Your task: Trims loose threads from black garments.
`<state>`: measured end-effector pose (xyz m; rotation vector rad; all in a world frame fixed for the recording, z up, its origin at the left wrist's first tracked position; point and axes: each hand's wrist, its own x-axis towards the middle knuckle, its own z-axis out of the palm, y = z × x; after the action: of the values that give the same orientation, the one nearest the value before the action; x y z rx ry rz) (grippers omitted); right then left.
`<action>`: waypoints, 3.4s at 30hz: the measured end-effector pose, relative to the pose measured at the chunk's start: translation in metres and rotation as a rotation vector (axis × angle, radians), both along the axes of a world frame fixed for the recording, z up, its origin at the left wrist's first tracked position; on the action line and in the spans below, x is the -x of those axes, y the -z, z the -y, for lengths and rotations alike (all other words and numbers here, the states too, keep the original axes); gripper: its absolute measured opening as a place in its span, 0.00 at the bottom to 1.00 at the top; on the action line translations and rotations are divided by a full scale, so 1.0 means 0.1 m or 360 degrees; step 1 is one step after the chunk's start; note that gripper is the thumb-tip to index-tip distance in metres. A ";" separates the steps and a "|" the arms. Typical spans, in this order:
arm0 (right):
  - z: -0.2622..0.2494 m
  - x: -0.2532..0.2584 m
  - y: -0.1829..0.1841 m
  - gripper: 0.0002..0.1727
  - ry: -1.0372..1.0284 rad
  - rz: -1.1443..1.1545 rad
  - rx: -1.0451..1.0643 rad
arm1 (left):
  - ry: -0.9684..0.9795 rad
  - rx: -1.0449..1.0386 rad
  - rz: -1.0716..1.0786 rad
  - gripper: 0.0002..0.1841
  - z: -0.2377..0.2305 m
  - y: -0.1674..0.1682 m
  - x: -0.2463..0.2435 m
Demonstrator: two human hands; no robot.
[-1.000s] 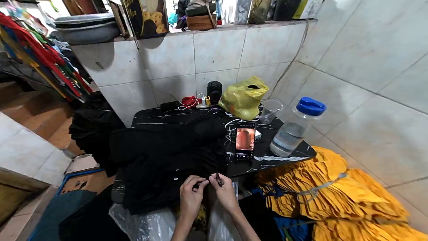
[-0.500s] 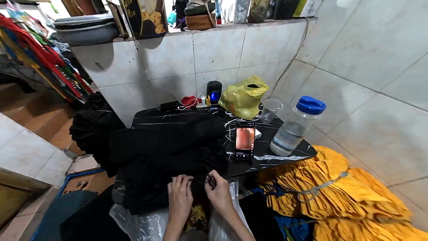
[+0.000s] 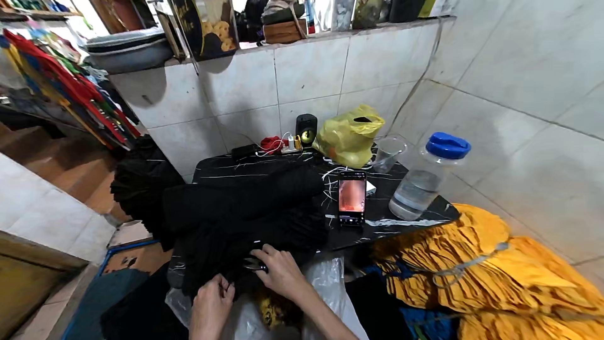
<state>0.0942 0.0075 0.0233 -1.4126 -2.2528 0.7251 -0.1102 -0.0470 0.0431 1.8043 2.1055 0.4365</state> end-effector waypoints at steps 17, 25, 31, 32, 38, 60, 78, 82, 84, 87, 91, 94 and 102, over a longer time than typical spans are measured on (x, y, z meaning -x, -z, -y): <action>-0.09 -0.05 0.24 0.19 -0.0099 -0.0694 0.0179 | -0.0548 -0.0511 0.2082 0.10 -0.23 0.07 -0.26; 0.06 0.12 0.23 0.17 -0.0236 -0.1334 0.0206 | -0.0189 -0.0691 0.1614 0.17 -0.04 0.06 -0.24; 0.21 0.20 0.13 0.16 0.0033 -0.0797 -0.0087 | -0.0011 -0.0747 0.1504 0.15 0.01 0.09 -0.29; 0.24 0.22 0.13 0.15 0.0061 -0.0699 -0.0179 | -0.0002 -0.0760 0.1496 0.16 0.02 0.10 -0.31; 0.27 0.24 0.13 0.10 0.0057 -0.0414 -0.0446 | -0.0045 -0.0807 0.1474 0.19 0.06 0.12 -0.32; 0.23 0.20 0.15 0.21 0.0096 -0.0719 0.0366 | -0.0125 -0.0688 0.1670 0.13 0.07 0.18 -0.31; 0.26 0.23 0.11 0.11 0.0158 -0.0653 0.0042 | -0.0080 -0.0637 0.1599 0.09 0.05 0.20 -0.31; 0.29 0.24 0.09 0.15 0.0127 -0.0405 -0.0029 | -0.0168 -0.0589 0.1642 0.09 0.08 0.18 -0.31; 0.31 0.23 0.07 0.15 0.0092 -0.0318 0.0020 | -0.0187 -0.0602 0.1687 0.08 0.08 0.19 -0.30; 0.31 0.20 0.06 0.15 0.0062 -0.0325 0.0081 | -0.0189 -0.0614 0.1689 0.08 0.08 0.19 -0.31; 0.29 0.16 0.16 0.14 0.0075 -0.0724 0.0026 | -0.0168 -0.0638 0.1702 0.09 0.07 0.19 -0.30; 0.27 0.15 0.22 0.16 0.0024 -0.0829 -0.0044 | -0.0119 -0.0711 0.1662 0.10 0.06 0.20 -0.28; 0.31 0.20 0.25 0.11 -0.0009 -0.0692 -0.0334 | -0.0016 -0.0718 0.1630 0.12 0.07 0.19 -0.24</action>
<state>0.0742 -0.0232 -0.0015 -1.0342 -1.9286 0.6955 -0.0860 -0.0538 0.0237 1.2727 1.3283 1.5355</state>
